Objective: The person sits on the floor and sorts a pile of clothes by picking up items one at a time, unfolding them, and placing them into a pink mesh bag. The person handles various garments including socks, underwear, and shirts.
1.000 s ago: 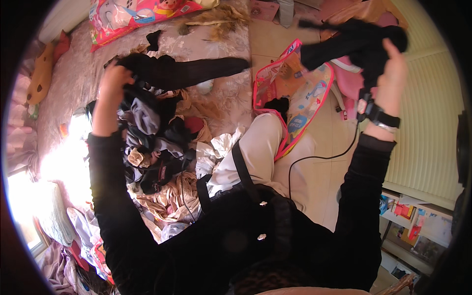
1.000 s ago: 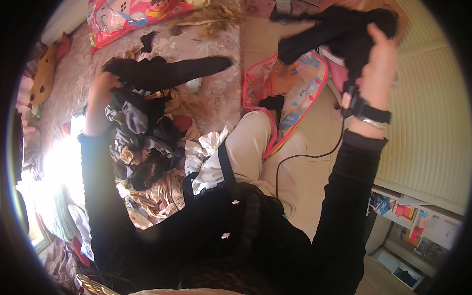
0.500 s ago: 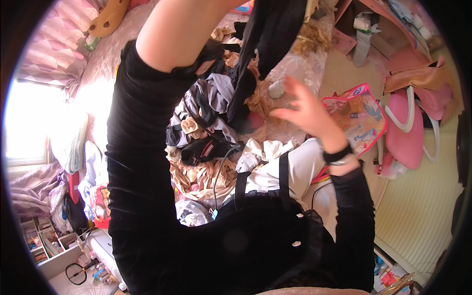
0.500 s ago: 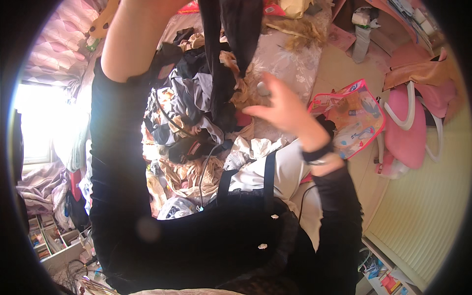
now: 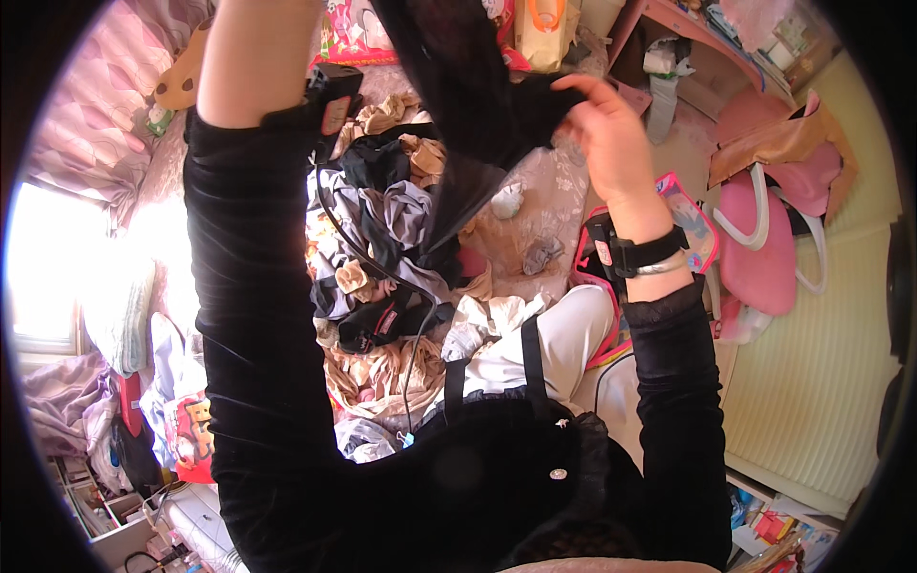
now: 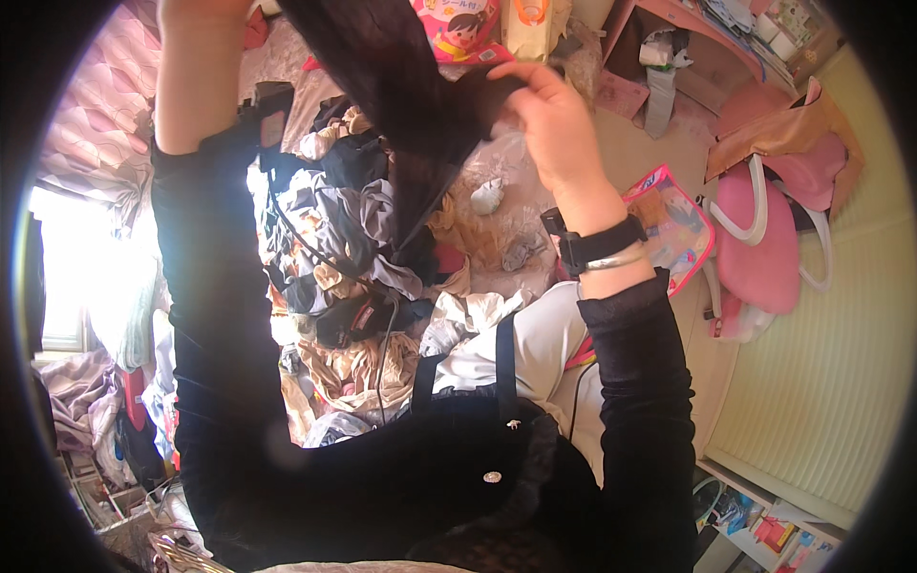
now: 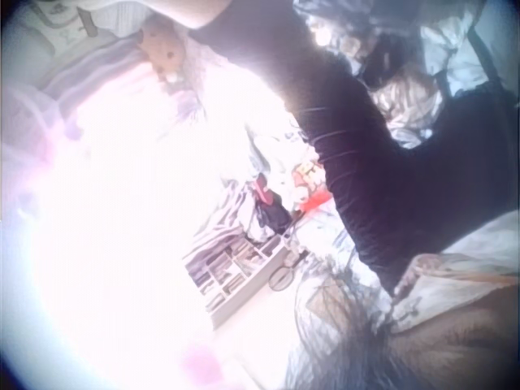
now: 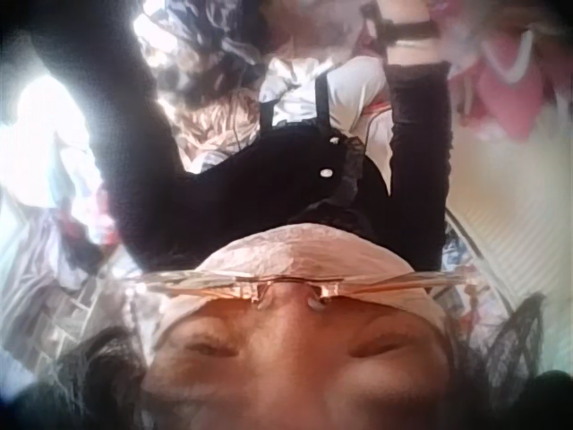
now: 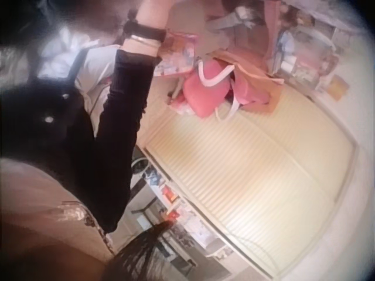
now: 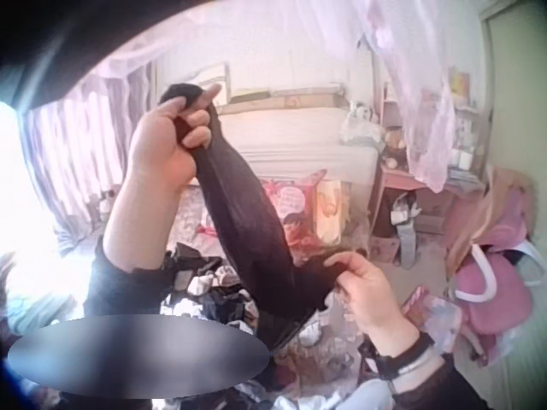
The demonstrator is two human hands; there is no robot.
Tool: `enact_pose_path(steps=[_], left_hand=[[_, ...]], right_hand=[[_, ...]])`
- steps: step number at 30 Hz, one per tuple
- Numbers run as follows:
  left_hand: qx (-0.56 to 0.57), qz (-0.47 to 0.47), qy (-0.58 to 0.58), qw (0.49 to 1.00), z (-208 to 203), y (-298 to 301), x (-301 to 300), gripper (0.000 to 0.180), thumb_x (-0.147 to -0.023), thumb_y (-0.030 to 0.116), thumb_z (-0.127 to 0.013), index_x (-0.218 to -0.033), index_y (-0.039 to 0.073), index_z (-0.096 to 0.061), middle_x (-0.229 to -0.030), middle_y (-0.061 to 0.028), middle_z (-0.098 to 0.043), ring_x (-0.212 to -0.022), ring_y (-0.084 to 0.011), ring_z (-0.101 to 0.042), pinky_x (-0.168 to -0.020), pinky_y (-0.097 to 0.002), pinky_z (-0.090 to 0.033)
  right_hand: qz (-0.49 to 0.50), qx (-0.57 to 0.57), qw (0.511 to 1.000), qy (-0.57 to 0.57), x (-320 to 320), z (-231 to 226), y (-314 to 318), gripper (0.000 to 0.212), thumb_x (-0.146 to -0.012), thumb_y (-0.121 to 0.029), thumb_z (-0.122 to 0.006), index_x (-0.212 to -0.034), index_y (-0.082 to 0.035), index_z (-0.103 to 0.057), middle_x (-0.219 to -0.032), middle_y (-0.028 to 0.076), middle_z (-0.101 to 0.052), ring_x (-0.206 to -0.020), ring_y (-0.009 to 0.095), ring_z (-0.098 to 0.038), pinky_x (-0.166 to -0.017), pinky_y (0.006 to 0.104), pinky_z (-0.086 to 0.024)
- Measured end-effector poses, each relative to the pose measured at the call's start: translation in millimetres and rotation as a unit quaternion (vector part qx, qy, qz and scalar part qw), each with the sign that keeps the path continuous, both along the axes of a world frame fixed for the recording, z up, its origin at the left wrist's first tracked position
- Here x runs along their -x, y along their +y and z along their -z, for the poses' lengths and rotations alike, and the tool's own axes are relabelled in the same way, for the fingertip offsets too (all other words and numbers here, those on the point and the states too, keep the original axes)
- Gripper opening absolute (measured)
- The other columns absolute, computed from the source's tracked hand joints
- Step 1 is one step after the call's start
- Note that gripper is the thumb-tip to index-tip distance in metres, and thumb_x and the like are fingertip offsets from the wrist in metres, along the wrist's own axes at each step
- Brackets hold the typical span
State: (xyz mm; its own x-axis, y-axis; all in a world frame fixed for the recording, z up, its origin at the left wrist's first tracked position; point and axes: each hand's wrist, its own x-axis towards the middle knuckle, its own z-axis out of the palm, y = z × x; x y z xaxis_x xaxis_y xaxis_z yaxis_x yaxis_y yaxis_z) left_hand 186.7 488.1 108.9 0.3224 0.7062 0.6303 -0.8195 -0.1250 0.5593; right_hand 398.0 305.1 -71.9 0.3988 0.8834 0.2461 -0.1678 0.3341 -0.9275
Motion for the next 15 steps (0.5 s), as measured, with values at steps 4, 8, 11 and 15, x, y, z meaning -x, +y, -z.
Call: enact_pose_path(steps=[4,8,11,15], left_hand=[[0.040,-0.186,0.267,0.945,38,3,-15,0.011,-0.080,0.002,-0.052,-0.086,-0.005,-0.057,-0.071,-0.0060,-0.054,-0.056,-0.0137,-0.047,-0.049,-0.0277,-0.038],[-0.219,-0.092,0.779,0.580,109,-14,-20,0.045,-0.088,0.029,-0.061,-0.117,-0.004,-0.054,-0.096,-0.0145,-0.063,-0.069,-0.0164,-0.060,-0.062,-0.0288,-0.047],[-0.243,-0.246,0.666,0.661,161,-47,-52,0.065,-0.086,0.046,-0.065,-0.128,-0.001,-0.049,-0.111,-0.0162,-0.064,-0.083,-0.0185,-0.065,-0.076,-0.0305,-0.050],[-0.152,0.101,0.263,0.947,193,-107,-103,0.050,-0.090,0.038,-0.063,-0.119,-0.002,-0.053,-0.106,-0.0062,-0.061,-0.098,-0.0146,-0.057,-0.083,-0.0298,-0.047]], right_hand=[[0.083,-0.161,0.978,0.104,-18,-79,-18,0.034,-0.087,-0.005,-0.045,-0.119,-0.003,-0.054,-0.111,0.009,-0.062,-0.100,0.018,-0.061,-0.088,0.0325,-0.049],[0.152,-0.269,0.950,-0.034,-31,-136,-45,0.034,-0.094,-0.012,-0.040,-0.124,0.000,-0.050,-0.122,0.012,-0.058,-0.114,0.023,-0.053,-0.101,0.0374,-0.039],[0.194,-0.226,0.940,-0.169,-50,-153,-68,0.028,-0.092,-0.011,-0.043,-0.116,-0.001,-0.051,-0.113,0.011,-0.058,-0.105,0.022,-0.054,-0.093,0.0356,-0.040],[0.274,-0.152,0.889,-0.334,-92,-169,-105,0.019,-0.090,-0.011,-0.047,-0.105,-0.002,-0.054,-0.102,0.009,-0.059,-0.094,0.021,-0.055,-0.083,0.0332,-0.041]])
